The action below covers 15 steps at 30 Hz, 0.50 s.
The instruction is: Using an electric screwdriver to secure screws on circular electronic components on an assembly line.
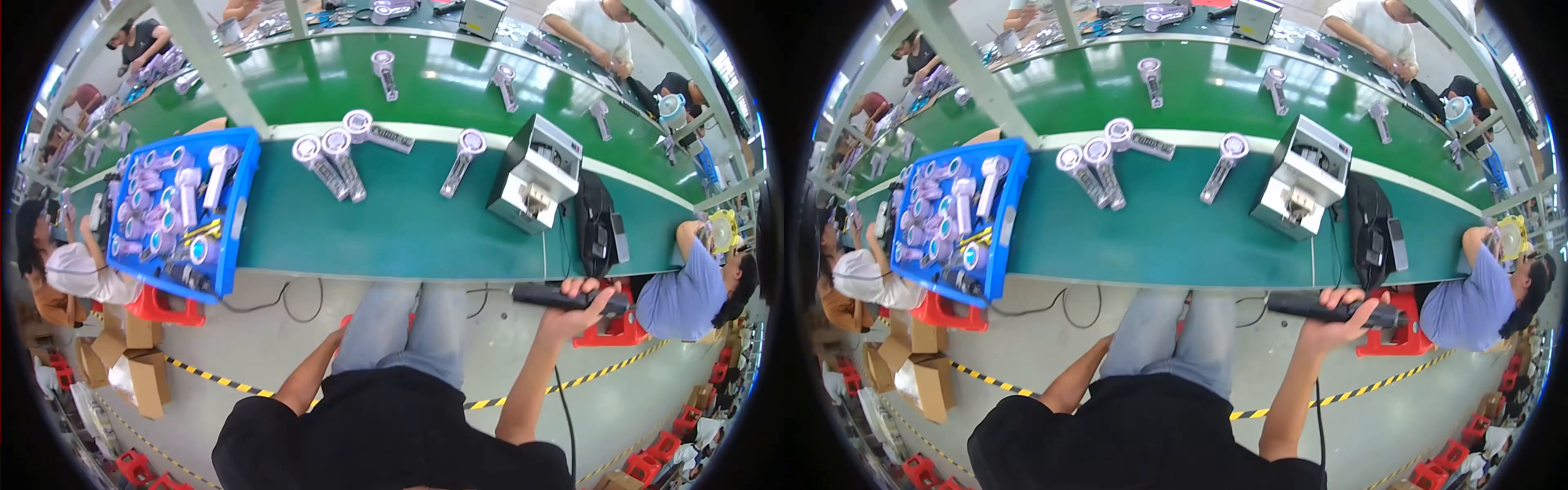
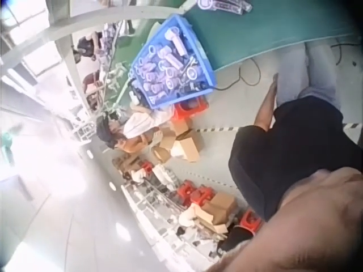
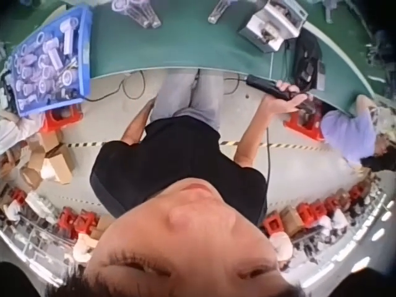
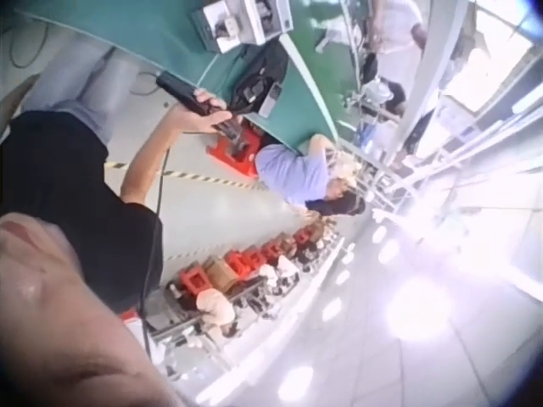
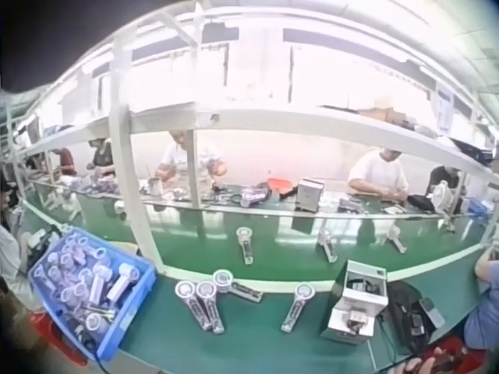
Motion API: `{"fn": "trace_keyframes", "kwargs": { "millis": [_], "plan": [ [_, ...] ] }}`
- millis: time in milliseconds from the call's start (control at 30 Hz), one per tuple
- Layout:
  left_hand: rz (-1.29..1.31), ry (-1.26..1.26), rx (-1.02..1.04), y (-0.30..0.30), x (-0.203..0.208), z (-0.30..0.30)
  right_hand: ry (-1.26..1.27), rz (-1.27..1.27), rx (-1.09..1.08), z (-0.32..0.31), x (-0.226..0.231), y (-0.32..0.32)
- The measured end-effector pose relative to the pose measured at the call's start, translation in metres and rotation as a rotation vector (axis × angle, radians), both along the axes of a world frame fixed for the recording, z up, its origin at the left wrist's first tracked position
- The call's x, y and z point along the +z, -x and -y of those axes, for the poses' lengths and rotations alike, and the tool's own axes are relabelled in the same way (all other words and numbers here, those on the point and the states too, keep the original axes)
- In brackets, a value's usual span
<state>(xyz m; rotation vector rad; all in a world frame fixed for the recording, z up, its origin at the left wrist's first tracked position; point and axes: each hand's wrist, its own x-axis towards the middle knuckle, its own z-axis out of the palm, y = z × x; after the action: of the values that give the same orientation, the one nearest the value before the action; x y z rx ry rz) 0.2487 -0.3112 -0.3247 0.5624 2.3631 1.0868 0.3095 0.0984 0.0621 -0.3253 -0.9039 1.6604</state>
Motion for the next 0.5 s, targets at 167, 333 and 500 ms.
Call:
{"fn": "trace_keyframes", "kwargs": {
  "millis": [167, 333, 500],
  "plan": [
    [-0.019, -0.024, -0.028, 0.026, -0.052, -0.027, -0.021, 0.095, 0.078, -0.019, -0.019, 0.021],
    [0.028, -0.024, -0.058, 0.058, -0.075, -0.053, -0.074, 0.213, 0.106, -0.048, -0.016, 0.063],
    [0.098, 0.021, -0.069, 0.039, -0.072, -0.039, -0.076, 0.332, 0.119, -0.067, -0.007, 0.080]
  ]
}}
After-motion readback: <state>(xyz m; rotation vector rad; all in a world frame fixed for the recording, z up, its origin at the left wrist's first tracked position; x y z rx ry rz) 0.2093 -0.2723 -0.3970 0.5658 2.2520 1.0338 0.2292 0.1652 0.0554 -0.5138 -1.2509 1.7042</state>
